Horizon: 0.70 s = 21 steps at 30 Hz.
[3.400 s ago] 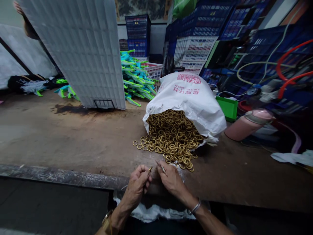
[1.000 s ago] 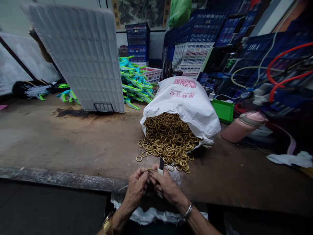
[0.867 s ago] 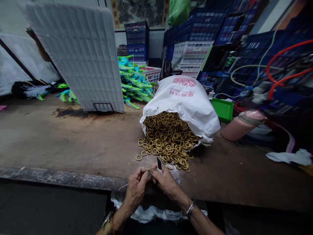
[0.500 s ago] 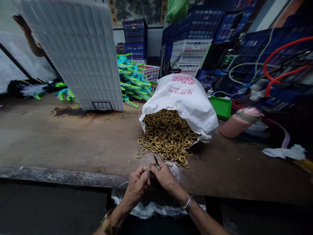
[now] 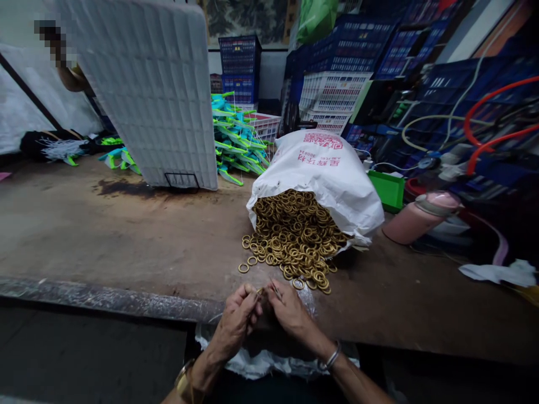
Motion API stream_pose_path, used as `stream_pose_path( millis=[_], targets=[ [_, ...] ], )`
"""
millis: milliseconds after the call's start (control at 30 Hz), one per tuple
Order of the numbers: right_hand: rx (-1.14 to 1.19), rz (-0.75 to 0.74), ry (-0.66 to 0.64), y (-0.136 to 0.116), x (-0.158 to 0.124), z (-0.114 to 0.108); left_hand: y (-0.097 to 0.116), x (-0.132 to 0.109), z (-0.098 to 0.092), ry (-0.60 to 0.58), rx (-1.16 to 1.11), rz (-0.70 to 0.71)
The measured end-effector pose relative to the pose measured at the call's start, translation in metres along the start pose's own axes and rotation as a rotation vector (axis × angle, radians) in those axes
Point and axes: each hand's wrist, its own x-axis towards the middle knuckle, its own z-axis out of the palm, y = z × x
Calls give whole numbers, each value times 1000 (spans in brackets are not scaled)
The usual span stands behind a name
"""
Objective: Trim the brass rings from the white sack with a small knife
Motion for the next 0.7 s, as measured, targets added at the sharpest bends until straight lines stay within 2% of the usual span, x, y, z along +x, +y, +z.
stream_pose_path(
  millis=[100,200,467,567,700],
  targets=[
    [-240,-92,-65,0,-4,0,6,-1,2,28,46,29],
    [-371,-95,-116,-3,-6,0,9,-2,2,59,72,68],
    [-549,-63,-120,-6,-4,5,-2,4,-7,78,106,180],
    [-587,-78,-154,-4,-1,3,-2,-3,-9,74,131,192],
    [-682,-13,-111,-3,12,2,1,-17,-9,4,102,140]
  ],
)
